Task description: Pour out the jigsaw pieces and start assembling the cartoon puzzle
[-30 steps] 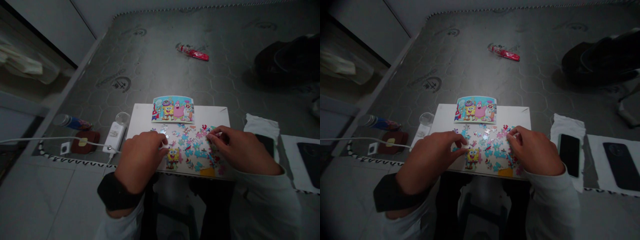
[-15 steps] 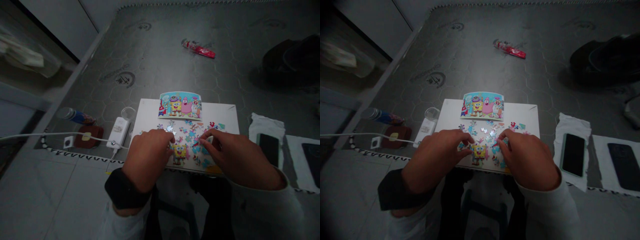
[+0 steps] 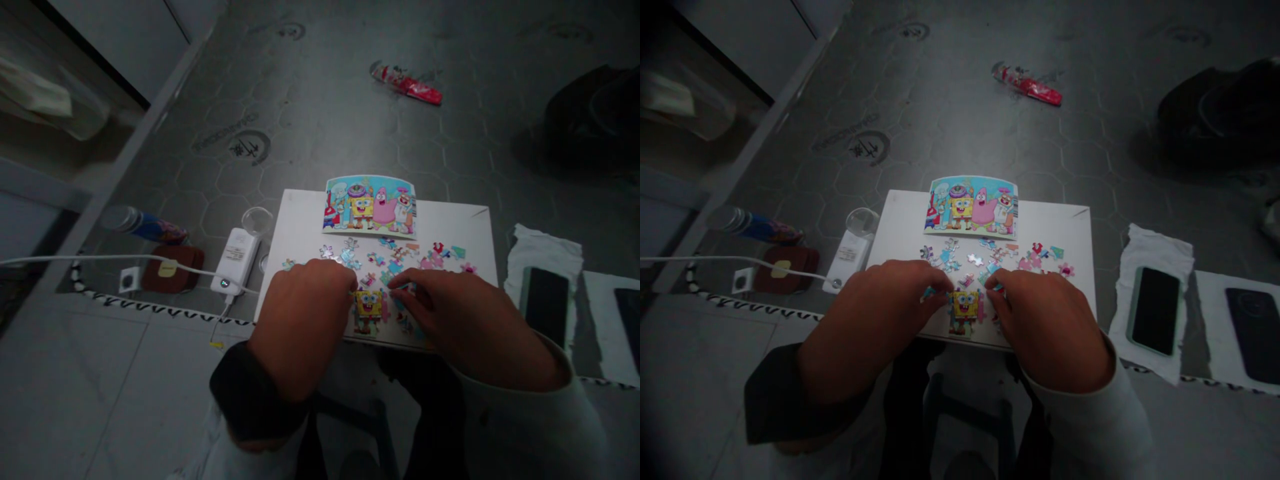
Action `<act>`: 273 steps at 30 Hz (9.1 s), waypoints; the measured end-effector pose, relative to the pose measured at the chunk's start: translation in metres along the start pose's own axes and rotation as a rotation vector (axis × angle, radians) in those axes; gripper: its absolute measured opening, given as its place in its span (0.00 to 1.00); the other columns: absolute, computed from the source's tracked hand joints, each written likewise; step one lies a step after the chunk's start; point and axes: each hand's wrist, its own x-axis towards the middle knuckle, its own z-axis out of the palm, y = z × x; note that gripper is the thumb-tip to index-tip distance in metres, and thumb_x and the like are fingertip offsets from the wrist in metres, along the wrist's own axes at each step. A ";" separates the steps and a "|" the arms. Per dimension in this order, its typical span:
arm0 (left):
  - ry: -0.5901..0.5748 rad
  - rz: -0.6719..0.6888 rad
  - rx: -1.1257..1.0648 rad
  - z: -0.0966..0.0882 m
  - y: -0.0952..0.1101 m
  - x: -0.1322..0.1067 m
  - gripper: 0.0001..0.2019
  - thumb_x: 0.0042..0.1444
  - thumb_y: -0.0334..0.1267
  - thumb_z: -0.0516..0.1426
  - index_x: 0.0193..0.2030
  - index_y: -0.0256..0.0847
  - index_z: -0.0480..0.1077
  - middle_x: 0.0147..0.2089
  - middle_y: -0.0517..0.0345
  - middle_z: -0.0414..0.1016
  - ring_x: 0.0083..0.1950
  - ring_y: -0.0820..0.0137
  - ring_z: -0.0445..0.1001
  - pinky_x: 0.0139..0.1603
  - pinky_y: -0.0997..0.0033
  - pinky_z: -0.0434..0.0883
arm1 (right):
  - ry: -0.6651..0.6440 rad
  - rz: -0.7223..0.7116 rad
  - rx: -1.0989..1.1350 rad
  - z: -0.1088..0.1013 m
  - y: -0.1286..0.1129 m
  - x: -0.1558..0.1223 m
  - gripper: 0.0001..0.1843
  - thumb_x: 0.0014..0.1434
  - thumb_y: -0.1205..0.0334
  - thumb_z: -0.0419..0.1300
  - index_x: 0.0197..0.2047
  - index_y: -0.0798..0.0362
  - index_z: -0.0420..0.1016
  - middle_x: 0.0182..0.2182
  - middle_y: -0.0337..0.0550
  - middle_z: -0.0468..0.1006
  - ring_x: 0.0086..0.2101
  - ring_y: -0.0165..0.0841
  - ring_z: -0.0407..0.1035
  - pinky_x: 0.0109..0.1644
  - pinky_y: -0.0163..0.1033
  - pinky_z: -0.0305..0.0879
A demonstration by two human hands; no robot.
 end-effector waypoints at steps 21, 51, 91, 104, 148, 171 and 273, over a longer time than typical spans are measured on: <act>-0.040 0.022 -0.002 0.003 0.004 0.001 0.13 0.64 0.37 0.54 0.43 0.54 0.80 0.41 0.56 0.82 0.41 0.59 0.78 0.41 0.61 0.70 | -0.020 -0.013 -0.019 -0.002 -0.001 -0.003 0.16 0.67 0.57 0.52 0.40 0.41 0.82 0.30 0.38 0.84 0.28 0.36 0.75 0.29 0.39 0.54; 0.004 0.003 0.035 0.002 0.006 -0.001 0.13 0.64 0.36 0.54 0.47 0.54 0.79 0.39 0.55 0.81 0.39 0.59 0.78 0.36 0.62 0.68 | -0.049 0.006 0.023 0.002 0.004 -0.002 0.11 0.62 0.62 0.57 0.43 0.39 0.80 0.30 0.34 0.83 0.26 0.33 0.73 0.28 0.36 0.53; 0.004 0.004 0.030 0.003 0.005 -0.001 0.11 0.62 0.35 0.55 0.46 0.53 0.77 0.38 0.56 0.80 0.38 0.60 0.78 0.35 0.63 0.67 | -0.083 -0.009 -0.020 0.000 -0.002 -0.007 0.12 0.61 0.52 0.62 0.49 0.38 0.76 0.30 0.37 0.83 0.28 0.38 0.75 0.27 0.37 0.52; -0.014 0.011 0.015 0.001 0.006 -0.002 0.12 0.63 0.34 0.55 0.47 0.51 0.77 0.39 0.55 0.81 0.40 0.59 0.78 0.38 0.62 0.68 | -0.141 0.002 -0.013 -0.002 -0.002 -0.006 0.10 0.62 0.53 0.61 0.47 0.38 0.76 0.30 0.37 0.83 0.29 0.39 0.75 0.28 0.38 0.53; -0.024 0.020 0.023 0.002 0.007 0.000 0.13 0.63 0.36 0.54 0.44 0.54 0.80 0.39 0.55 0.82 0.38 0.57 0.79 0.37 0.60 0.69 | -0.187 0.018 -0.066 -0.005 -0.008 -0.004 0.12 0.62 0.54 0.60 0.49 0.37 0.76 0.31 0.39 0.83 0.31 0.43 0.77 0.28 0.39 0.52; -0.042 0.015 0.019 0.004 0.005 -0.001 0.13 0.63 0.37 0.53 0.45 0.53 0.80 0.39 0.56 0.82 0.39 0.58 0.78 0.38 0.61 0.69 | -0.211 0.029 -0.060 -0.004 -0.008 -0.004 0.11 0.63 0.53 0.58 0.49 0.37 0.75 0.31 0.39 0.83 0.31 0.43 0.77 0.29 0.39 0.52; 0.090 -0.330 -0.071 -0.015 -0.034 0.000 0.10 0.59 0.46 0.60 0.43 0.50 0.81 0.44 0.52 0.83 0.46 0.51 0.79 0.43 0.53 0.72 | -0.092 0.183 -0.007 -0.008 0.045 -0.016 0.23 0.66 0.39 0.49 0.49 0.42 0.77 0.25 0.44 0.80 0.24 0.42 0.74 0.24 0.39 0.54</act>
